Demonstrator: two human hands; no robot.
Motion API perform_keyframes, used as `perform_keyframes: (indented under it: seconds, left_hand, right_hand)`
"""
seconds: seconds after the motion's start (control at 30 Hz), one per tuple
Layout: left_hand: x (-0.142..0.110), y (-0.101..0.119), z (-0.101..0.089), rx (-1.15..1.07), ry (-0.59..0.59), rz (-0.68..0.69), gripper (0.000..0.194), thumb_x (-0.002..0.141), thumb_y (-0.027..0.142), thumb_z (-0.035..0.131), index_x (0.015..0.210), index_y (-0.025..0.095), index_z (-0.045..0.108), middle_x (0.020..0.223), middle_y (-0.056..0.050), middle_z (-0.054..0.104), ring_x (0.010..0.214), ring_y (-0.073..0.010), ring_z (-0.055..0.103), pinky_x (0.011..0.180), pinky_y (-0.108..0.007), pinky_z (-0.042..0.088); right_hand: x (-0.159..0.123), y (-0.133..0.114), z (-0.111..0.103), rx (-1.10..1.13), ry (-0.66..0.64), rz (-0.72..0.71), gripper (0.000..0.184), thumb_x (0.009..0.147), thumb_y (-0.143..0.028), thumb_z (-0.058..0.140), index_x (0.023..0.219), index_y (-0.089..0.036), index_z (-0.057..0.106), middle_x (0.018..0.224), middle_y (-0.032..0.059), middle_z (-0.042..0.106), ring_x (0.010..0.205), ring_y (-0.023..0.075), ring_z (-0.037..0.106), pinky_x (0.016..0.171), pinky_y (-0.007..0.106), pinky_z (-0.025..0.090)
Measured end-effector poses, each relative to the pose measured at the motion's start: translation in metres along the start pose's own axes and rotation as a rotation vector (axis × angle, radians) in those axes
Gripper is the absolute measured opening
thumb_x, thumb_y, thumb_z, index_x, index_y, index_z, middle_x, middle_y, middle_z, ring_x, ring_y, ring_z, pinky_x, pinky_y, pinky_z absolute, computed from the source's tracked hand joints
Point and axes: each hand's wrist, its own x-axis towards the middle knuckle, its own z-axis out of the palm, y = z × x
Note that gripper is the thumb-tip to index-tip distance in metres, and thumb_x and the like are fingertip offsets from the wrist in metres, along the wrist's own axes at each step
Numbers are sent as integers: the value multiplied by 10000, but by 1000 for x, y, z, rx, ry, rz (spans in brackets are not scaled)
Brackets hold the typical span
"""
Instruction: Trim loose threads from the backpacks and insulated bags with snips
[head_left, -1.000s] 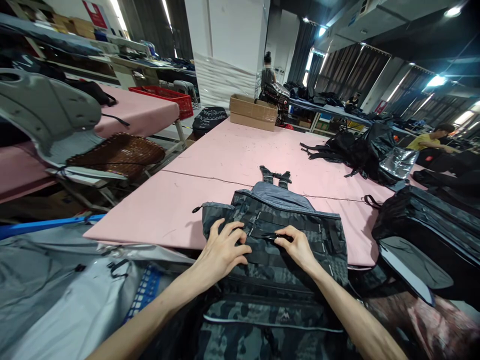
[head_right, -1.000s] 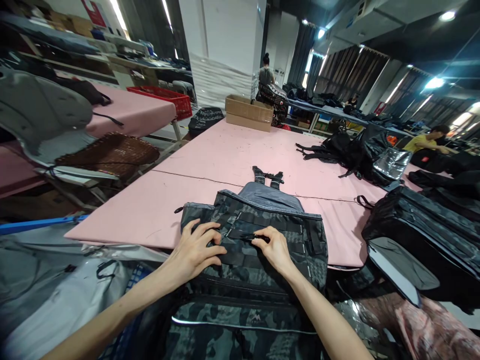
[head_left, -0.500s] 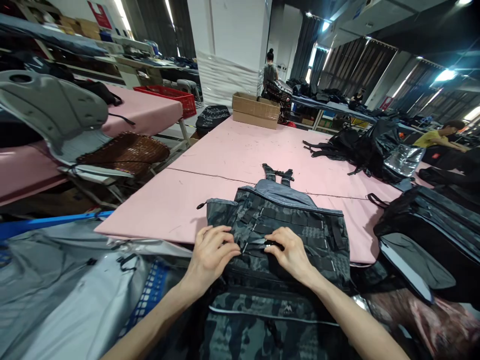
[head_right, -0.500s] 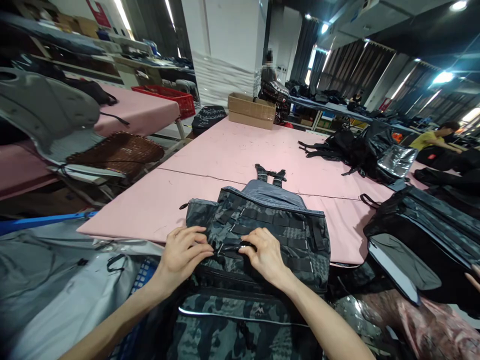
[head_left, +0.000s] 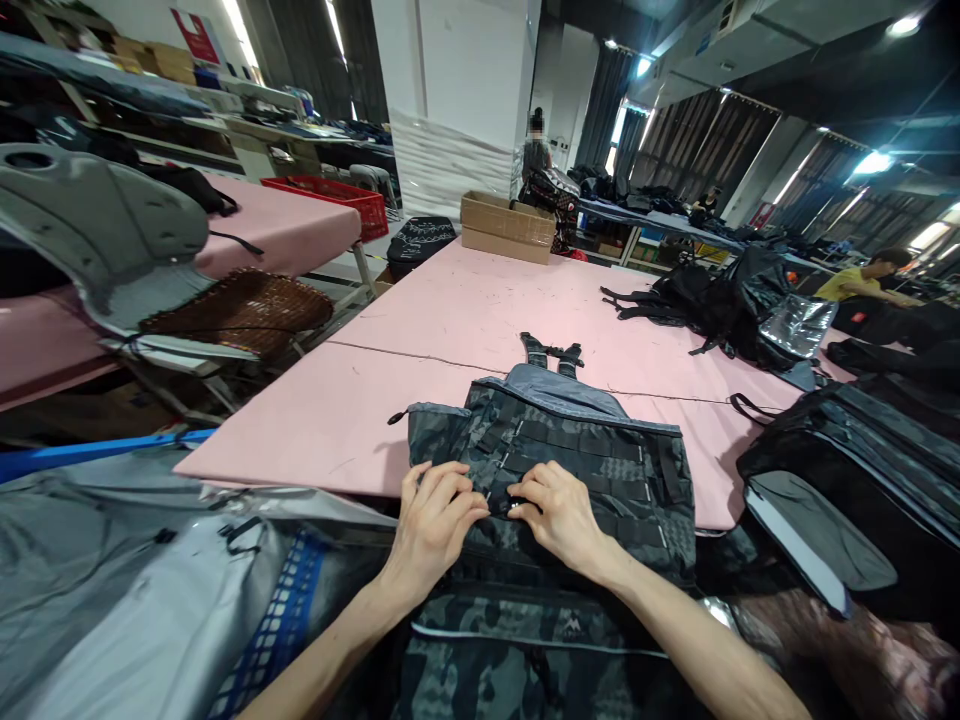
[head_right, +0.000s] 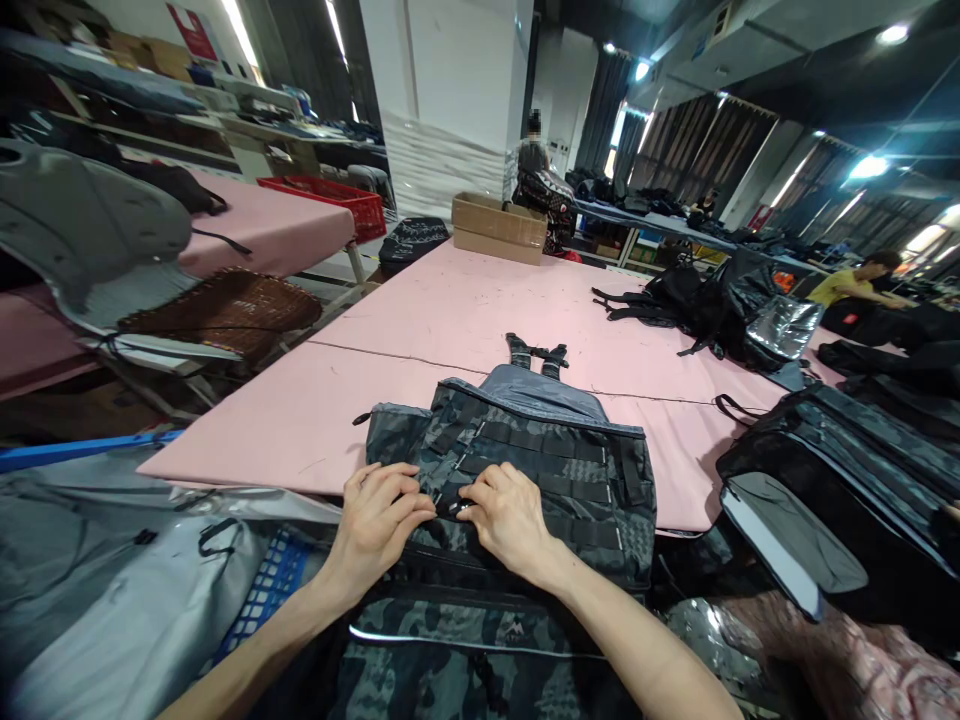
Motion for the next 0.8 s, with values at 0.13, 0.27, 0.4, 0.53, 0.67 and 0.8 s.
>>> perform_keyframes:
  seconds: [0.13,0.27,0.4,0.53,0.67,0.8]
  left_hand:
    - [10,-4,-5,-7,-5,15,229,859,217,483,682,209,627,712,-12,587,943,-209,534,889,-431,303]
    - [50,-3,-2,183,-63,88,88,799,288,592,833,235,653,853,-26,633,984,-240,517,908,-482,277]
    - [93,4,21,414,-273,131,61,745,184,625,785,169,669,894,-82,630,985,-284,500,937,-541,250]
    - [106,4,37,487,-329,150,166,747,61,520,702,120,668,811,-116,608,917,-272,516,958,-522,254]
    - [100,-8,36,390,-302,114,141,776,97,494,747,114,631,834,-102,586,851,-229,524,886,-440,339]
    - [95,-11,35,328,-255,84,160,838,183,484,773,139,623,825,-71,591,840,-214,527,884,-444,338]
  right_hand:
    - [9,12,-3,73,79,84,85,796,-245,627,869,-219,662,804,10,632,771,151,539,708,260,415]
    - [24,41,-8,-1,197,227,138,782,-229,631,916,-212,652,872,23,639,837,176,551,757,286,421]
    - [31,60,-9,-77,217,288,125,786,-226,617,903,-215,659,866,27,641,850,185,550,759,293,423]
    - [31,63,-8,-69,212,268,130,778,-226,629,903,-216,660,853,26,638,840,183,546,756,286,423]
    - [37,61,-7,-24,181,236,139,786,-230,623,919,-216,658,852,26,635,836,174,545,752,278,420]
    - [42,63,-9,16,199,246,143,777,-228,632,916,-205,657,860,28,638,847,175,550,769,286,417]
